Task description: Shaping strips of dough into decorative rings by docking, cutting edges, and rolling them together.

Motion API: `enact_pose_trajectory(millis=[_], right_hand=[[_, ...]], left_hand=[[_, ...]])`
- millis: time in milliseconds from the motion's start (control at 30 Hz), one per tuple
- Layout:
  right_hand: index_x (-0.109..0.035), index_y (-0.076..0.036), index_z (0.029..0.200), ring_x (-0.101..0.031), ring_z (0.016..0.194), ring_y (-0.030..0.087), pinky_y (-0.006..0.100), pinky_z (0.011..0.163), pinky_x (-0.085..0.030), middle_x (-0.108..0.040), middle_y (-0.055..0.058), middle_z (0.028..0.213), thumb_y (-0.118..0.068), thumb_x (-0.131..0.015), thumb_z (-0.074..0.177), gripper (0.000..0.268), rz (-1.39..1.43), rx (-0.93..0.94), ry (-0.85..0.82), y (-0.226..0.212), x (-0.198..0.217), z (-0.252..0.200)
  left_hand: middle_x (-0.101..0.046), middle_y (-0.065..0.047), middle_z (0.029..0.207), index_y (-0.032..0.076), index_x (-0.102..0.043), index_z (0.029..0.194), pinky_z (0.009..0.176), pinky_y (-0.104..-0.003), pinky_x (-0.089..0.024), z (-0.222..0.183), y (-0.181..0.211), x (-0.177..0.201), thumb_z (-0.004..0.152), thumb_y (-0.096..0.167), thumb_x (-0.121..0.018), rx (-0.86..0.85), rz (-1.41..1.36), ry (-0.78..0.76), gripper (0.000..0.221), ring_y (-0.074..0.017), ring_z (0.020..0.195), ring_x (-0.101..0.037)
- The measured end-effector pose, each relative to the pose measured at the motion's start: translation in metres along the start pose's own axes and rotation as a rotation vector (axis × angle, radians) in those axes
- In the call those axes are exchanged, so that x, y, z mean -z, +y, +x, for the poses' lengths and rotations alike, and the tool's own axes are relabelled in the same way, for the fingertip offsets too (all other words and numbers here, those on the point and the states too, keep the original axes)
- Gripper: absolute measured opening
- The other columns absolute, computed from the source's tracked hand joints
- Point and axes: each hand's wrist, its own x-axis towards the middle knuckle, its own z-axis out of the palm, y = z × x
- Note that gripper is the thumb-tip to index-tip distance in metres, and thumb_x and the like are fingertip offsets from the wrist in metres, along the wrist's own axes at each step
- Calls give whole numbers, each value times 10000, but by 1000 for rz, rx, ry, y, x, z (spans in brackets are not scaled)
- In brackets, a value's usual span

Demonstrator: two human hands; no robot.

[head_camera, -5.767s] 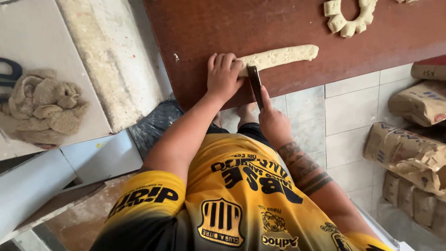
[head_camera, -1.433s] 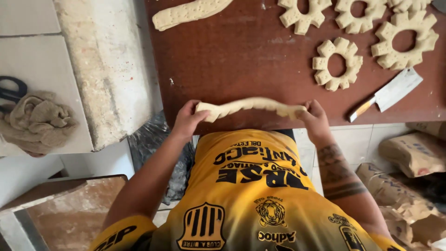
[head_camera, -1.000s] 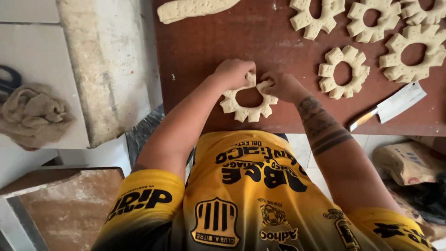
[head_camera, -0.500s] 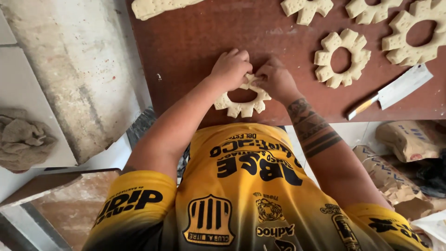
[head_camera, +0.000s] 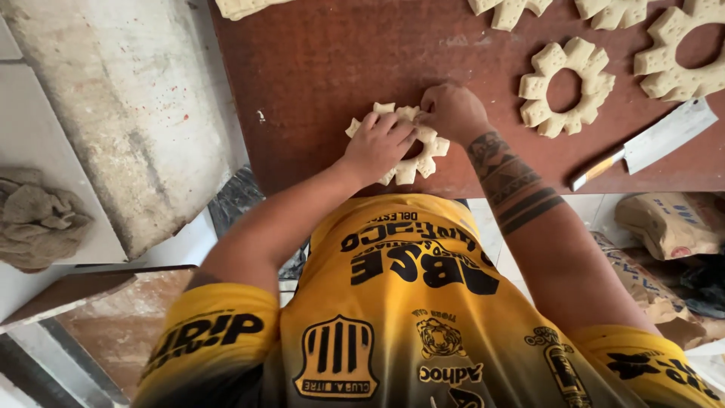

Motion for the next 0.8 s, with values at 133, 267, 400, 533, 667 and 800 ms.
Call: enact_pose_trajectory(millis=[133,267,400,533,667,800], right_hand=[[-758,-258,1022,-739,920,332,467,788,-614,-742,58,944,-526,-748,830,329,-12,-2,-27,10,-12,8],[-778,-218,1080,-723,970,404,523,824,-596,-770,113,1000,-491,-710,883,343,25,48,-73,15,-6,10],[-792,-145,964,-682,768,243,414,657,-515,-760,47,838,-403,-726,940,268,127,-97,-149,-20,31,0],[-788,-218,948,-683,831,258,456,667,-551,-738,29,847,-468,-772,898,256,56,-267,-162,-37,47,-1],[-811,-256,886,-692,952,299,480,758,-566,-758,22,925,-535,-785,816,288,-84,-272,-155,-38,46,11],[-803,-234,907,-686,966,250,451,736,-575,-754,-12,919,-591,-779,834,365,-133,-322,-248,-49,56,13]], left_hand=[[-474,-15,871,158,-604,899,732,-398,-412,3,-6,-15,960,211,-636,2,-88,72,87,-231,829,-491],[-466,-18,834,162,-593,858,771,-418,-408,6,-5,-29,980,157,-566,-24,-116,103,125,-253,815,-473],[-619,39,878,141,-725,874,882,-391,-482,9,0,-4,875,1,-611,-26,-38,-3,181,-232,911,-569],[-626,11,916,137,-732,890,849,-376,-451,12,5,10,943,84,-594,-2,39,-55,157,-242,919,-559],[-674,-23,1086,63,-730,1135,885,-387,-456,9,7,29,984,149,-626,23,-106,-107,202,-265,944,-572],[-625,-67,1165,14,-650,1183,851,-393,-456,-2,20,9,883,205,-658,94,-49,-153,356,-278,995,-552]])
